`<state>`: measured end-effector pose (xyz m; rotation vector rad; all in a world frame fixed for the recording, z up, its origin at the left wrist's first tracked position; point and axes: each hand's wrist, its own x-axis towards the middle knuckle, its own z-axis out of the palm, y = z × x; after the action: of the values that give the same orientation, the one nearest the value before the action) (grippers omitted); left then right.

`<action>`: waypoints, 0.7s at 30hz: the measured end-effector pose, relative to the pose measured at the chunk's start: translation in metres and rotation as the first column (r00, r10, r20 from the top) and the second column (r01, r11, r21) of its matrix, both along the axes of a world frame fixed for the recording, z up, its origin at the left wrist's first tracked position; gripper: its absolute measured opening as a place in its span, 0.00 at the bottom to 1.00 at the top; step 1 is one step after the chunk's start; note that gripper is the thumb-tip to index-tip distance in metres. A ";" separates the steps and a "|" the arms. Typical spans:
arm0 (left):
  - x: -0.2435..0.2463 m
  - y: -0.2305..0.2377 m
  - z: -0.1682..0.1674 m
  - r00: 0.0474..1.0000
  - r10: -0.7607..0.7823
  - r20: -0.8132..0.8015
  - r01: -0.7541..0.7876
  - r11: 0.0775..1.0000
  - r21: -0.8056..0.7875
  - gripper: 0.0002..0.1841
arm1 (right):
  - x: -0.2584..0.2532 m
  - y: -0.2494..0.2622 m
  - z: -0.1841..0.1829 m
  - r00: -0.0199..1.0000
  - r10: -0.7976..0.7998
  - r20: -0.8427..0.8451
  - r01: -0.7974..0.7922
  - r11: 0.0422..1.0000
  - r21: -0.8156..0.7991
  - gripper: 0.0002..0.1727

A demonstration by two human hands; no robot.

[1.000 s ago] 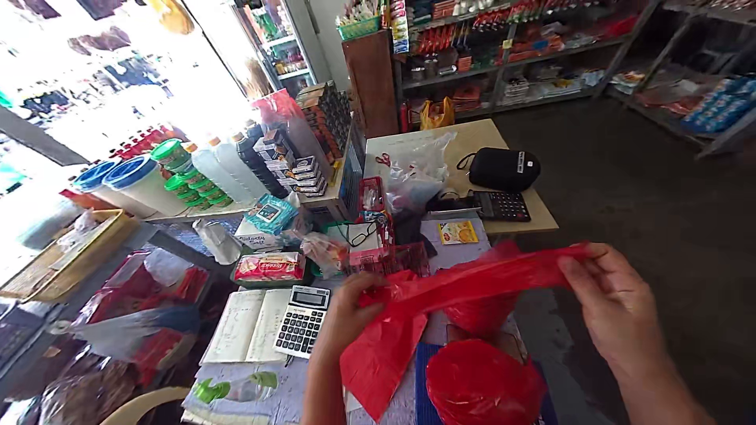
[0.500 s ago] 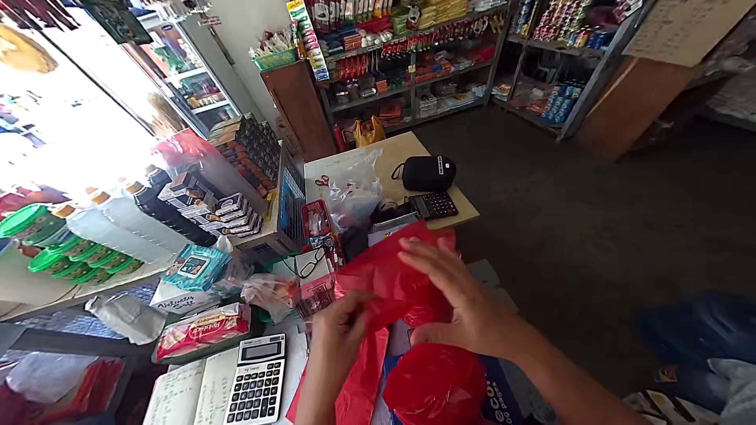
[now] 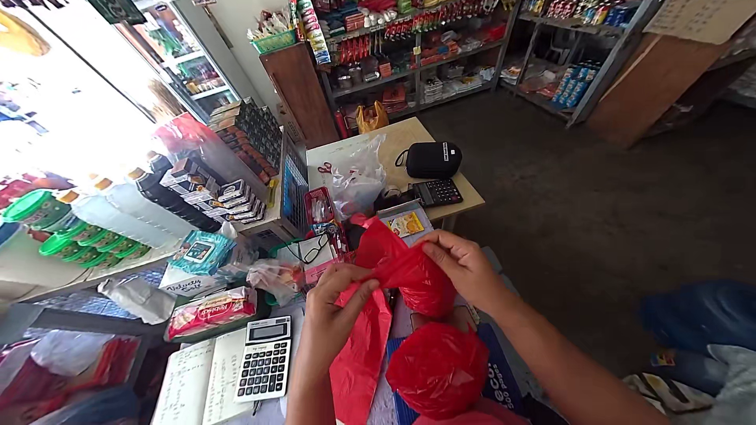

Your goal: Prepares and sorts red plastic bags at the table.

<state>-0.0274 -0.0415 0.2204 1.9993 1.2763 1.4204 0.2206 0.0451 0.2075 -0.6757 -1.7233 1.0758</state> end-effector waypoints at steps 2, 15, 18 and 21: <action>0.006 0.004 -0.001 0.995 -0.001 0.102 -0.001 1.000 0.021 0.08 | 0.000 0.001 -0.004 1.000 0.007 0.015 -0.008 1.000 0.005 0.17; 0.013 0.022 -0.014 0.973 0.104 0.207 -0.121 0.990 0.069 0.05 | -0.006 0.000 -0.006 0.980 -0.164 -0.112 0.154 0.984 -0.092 0.08; 0.018 0.020 -0.013 0.956 0.065 0.285 -0.082 0.996 0.048 0.09 | -0.005 0.002 -0.008 0.980 -0.168 -0.112 0.159 0.984 -0.079 0.10; 0.021 0.021 -0.015 0.951 0.090 0.295 -0.110 0.993 0.053 0.08 | -0.005 0.001 -0.008 0.970 -0.207 -0.126 0.204 0.978 -0.040 0.09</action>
<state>-0.0066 -0.0207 0.2053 1.7038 1.2245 1.7540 0.2158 0.0460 0.1994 -0.7665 -1.4951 0.9772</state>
